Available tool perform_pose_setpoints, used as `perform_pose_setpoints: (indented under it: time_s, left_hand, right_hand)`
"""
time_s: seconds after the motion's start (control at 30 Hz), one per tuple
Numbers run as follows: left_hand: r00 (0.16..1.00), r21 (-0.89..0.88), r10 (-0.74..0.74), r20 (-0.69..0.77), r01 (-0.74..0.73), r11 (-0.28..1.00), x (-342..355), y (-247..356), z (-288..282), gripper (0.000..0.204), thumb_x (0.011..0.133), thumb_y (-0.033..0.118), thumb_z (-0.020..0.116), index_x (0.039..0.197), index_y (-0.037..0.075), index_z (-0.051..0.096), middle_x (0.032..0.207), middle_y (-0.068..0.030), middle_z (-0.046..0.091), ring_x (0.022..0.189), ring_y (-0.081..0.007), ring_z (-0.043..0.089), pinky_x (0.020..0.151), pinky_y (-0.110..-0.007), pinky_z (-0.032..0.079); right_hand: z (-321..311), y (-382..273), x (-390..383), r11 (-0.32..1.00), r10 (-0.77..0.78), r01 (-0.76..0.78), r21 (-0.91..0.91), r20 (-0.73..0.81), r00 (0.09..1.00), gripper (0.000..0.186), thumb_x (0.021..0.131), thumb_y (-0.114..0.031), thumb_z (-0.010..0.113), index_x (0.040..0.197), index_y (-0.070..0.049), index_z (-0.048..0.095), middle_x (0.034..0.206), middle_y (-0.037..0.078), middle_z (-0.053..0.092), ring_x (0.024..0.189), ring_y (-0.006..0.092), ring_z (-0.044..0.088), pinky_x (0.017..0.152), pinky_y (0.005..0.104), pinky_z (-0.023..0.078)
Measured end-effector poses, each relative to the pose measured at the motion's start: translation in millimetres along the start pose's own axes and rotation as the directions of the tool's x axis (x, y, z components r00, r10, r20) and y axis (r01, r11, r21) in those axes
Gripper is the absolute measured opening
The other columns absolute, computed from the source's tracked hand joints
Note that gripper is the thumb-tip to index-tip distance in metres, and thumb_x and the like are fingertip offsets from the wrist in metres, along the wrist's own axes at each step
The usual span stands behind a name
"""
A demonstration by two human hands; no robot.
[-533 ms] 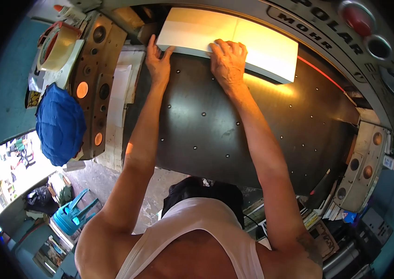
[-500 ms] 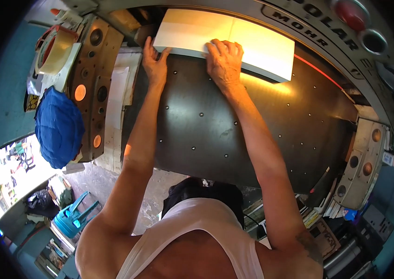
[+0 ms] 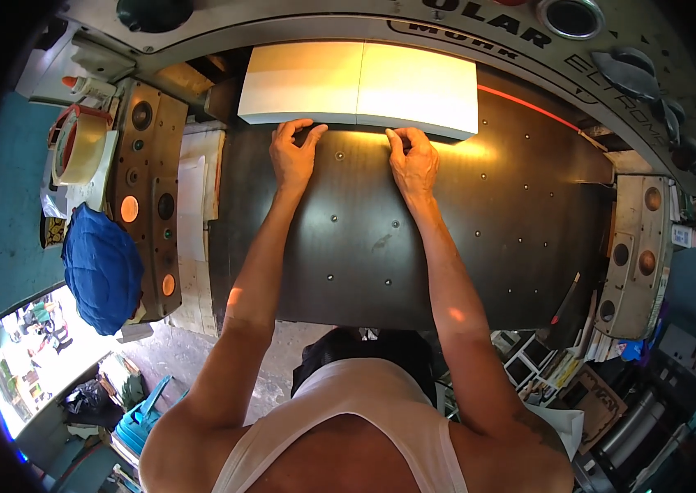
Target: The user is seen stacking and aligning paper on a large industrial paper cutting machine, specifically a Polar Mohr model.
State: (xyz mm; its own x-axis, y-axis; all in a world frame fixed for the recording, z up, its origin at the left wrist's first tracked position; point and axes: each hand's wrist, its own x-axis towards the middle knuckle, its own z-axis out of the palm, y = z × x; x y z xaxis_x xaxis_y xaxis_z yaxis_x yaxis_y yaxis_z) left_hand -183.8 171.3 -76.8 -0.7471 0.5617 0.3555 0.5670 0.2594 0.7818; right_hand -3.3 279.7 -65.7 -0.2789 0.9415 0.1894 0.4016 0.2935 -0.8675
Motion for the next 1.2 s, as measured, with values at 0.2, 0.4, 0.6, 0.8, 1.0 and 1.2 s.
perform_pose_setpoints:
  time_s: [0.2, 0.4, 0.6, 0.8, 1.0, 1.2]
  left_hand:
    - [0.994, 0.087, 0.013, -0.112, -0.004, 0.996, 3.4, 1.2, 14.5, 0.032, 0.074, 0.03, 0.087, 0.085, 0.006, 0.069, 0.09, -0.0063, 0.069, 0.087, -0.0285, 0.06, 0.076, -0.042, 0.048]
    - [0.987, 0.092, -0.058, -0.152, 0.072, 0.993, 5.4, 0.8, 20.2, 0.033, 0.073, 0.033, 0.087, 0.08, 0.01, 0.064, 0.086, 0.0, 0.065, 0.089, -0.0249, 0.059, 0.081, -0.042, 0.045]
    - [0.986, 0.095, -0.078, -0.149, 0.093, 0.991, 6.8, 4.2, 19.1, 0.034, 0.074, 0.034, 0.086, 0.078, 0.011, 0.062, 0.084, 0.0005, 0.064, 0.088, -0.0246, 0.059, 0.081, -0.042, 0.045]
    - [0.987, 0.086, -0.13, -0.094, 0.138, 0.987, 6.7, -3.2, 21.8, 0.033, 0.072, 0.03, 0.088, 0.077, 0.01, 0.063, 0.085, -0.0034, 0.065, 0.088, -0.0258, 0.061, 0.078, -0.041, 0.049]
    - [0.993, 0.087, -0.008, -0.118, 0.018, 0.996, 6.2, -10.6, 27.1, 0.033, 0.08, 0.023, 0.086, 0.079, 0.001, 0.062, 0.079, -0.0072, 0.064, 0.076, -0.0197, 0.057, 0.072, -0.035, 0.048]
    - [0.996, 0.028, -0.077, -0.054, 0.079, 0.997, 3.8, 0.1, 27.6, 0.033, 0.083, 0.022, 0.084, 0.079, 0.001, 0.059, 0.078, -0.0065, 0.062, 0.077, -0.0178, 0.055, 0.072, -0.034, 0.046]
  right_hand:
    - [7.4, 9.6, 14.6, 0.994, 0.038, -0.039, -0.105, -0.012, 0.999, 0.028, 0.089, -0.031, 0.074, 0.081, -0.005, 0.072, 0.066, 0.011, 0.068, 0.058, 0.0238, 0.064, 0.06, 0.0366, 0.05]
    - [12.7, 12.0, 12.8, 0.998, -0.017, 0.013, -0.06, -0.079, 0.997, 0.028, 0.09, -0.031, 0.073, 0.078, -0.005, 0.072, 0.063, 0.01, 0.067, 0.055, 0.0222, 0.063, 0.057, 0.0357, 0.049]
    - [-17.4, 4.2, -3.2, 0.996, 0.006, -0.002, 0.086, -0.049, 0.999, 0.02, 0.087, -0.019, 0.076, 0.077, -0.004, 0.07, 0.056, 0.004, 0.06, 0.05, 0.0164, 0.055, 0.054, 0.0339, 0.047]
    - [-69.8, 31.6, 3.0, 0.995, -0.063, 0.022, -0.101, -0.427, 0.902, 0.065, 0.079, -0.023, 0.084, 0.127, 0.004, 0.049, 0.119, 0.02, 0.053, 0.109, 0.0325, 0.055, 0.095, 0.041, 0.047]
    - [-75.8, 56.4, 36.5, 0.975, -0.02, 0.061, 0.214, -0.191, 0.981, 0.088, 0.083, -0.032, 0.08, 0.147, 0.008, 0.035, 0.145, 0.03, 0.046, 0.135, 0.0396, 0.046, 0.111, 0.0433, 0.038]
    - [-71.4, 55.5, 45.2, 0.944, 0.155, -0.103, 0.314, -0.143, 0.978, 0.081, 0.085, -0.04, 0.074, 0.142, 0.008, 0.042, 0.134, 0.031, 0.053, 0.123, 0.0418, 0.053, 0.105, 0.0454, 0.042]
